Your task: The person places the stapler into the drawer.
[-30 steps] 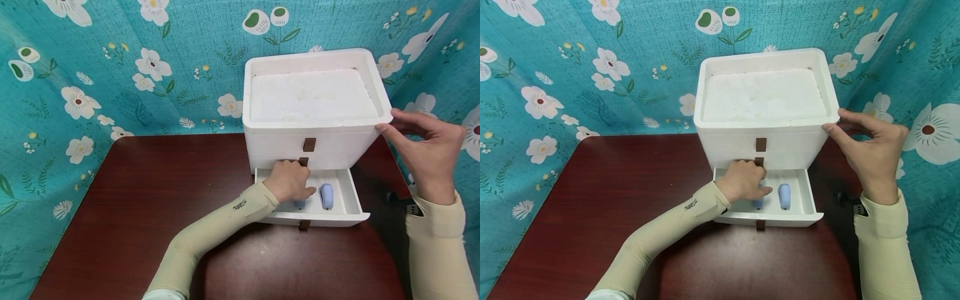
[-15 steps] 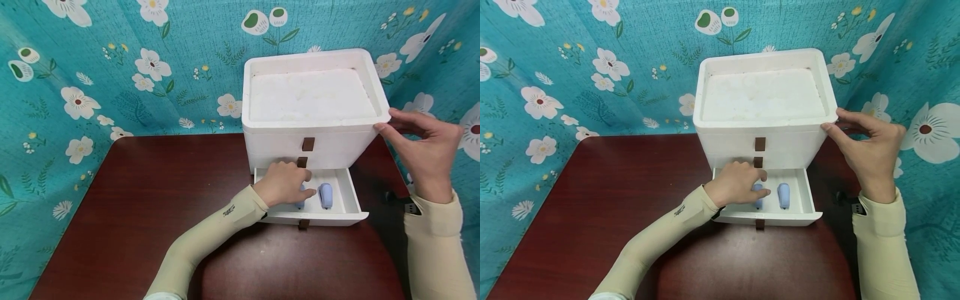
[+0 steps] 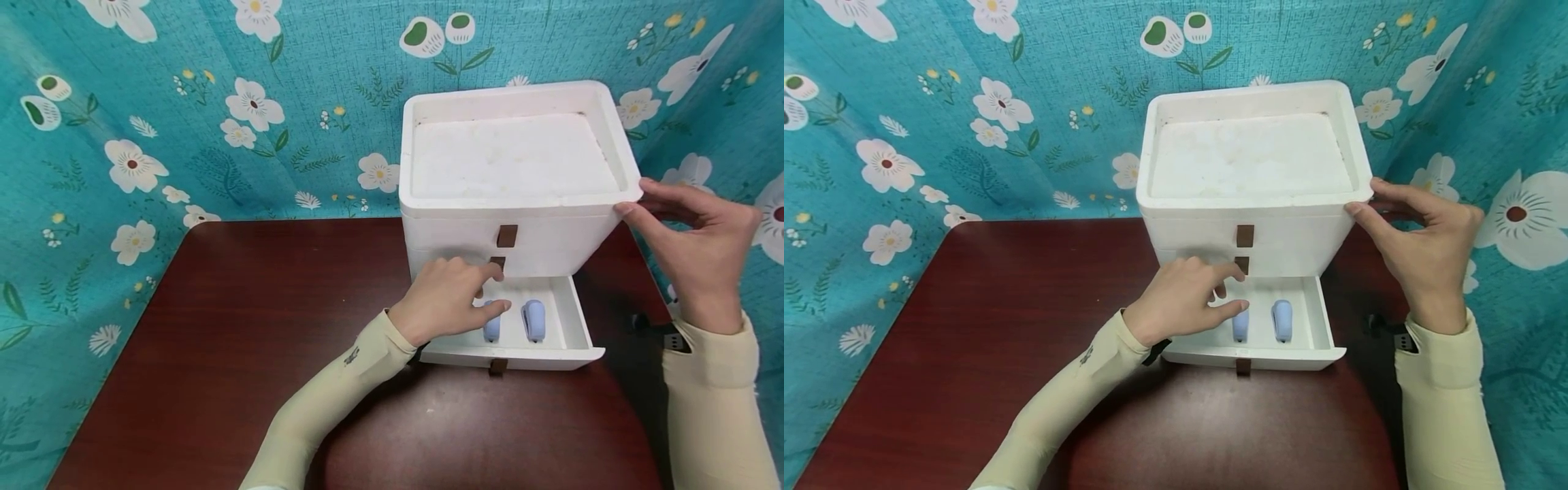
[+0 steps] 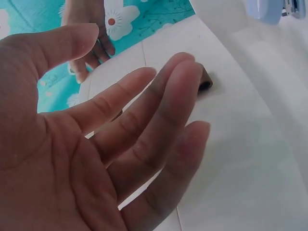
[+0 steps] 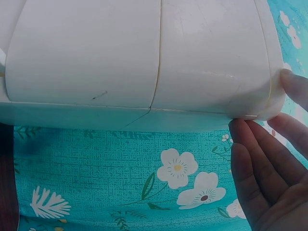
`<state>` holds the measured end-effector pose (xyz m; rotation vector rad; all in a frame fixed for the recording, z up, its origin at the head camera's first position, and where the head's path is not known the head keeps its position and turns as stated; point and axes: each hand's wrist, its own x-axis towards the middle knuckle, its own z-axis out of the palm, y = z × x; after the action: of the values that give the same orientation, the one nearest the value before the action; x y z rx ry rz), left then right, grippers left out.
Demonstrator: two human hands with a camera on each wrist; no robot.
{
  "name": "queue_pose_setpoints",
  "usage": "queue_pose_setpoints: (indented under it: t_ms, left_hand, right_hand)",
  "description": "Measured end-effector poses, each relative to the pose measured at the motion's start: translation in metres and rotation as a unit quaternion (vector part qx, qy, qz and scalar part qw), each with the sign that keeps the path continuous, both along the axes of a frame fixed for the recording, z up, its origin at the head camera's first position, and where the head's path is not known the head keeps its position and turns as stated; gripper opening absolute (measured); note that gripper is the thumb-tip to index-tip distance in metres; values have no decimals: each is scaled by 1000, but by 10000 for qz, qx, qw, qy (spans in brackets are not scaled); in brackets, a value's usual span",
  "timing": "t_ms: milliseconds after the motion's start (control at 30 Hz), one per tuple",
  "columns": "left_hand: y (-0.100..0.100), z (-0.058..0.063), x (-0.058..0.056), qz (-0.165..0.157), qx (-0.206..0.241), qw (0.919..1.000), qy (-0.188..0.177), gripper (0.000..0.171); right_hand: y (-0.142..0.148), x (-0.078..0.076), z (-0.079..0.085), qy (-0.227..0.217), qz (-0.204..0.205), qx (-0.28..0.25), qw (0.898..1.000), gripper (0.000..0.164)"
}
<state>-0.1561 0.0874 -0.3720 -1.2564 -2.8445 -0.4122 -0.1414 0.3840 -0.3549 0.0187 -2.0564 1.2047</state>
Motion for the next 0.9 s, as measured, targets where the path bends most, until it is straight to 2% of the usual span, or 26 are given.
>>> queue_pose_setpoints:
  t_ms: [300,467,733,900]
  left_hand:
    - [-20,-1,1,396,431,9983,-43,35]
    - [-32,-5,2,546,836,9949,-127,34]
    - [-47,-10,3,746,1209,9898,59,28]
    - [-55,-10,1,788,1526,9851,134,25]
  right_hand:
    - [1,0,0,-10,-19,-10,10000,37]
    - [1,1,-1,5,-1,7,10000,37]
    - [-1,0,-2,33,65,-12,10000,37]
    - [1,1,-3,49,104,19,9999,37]
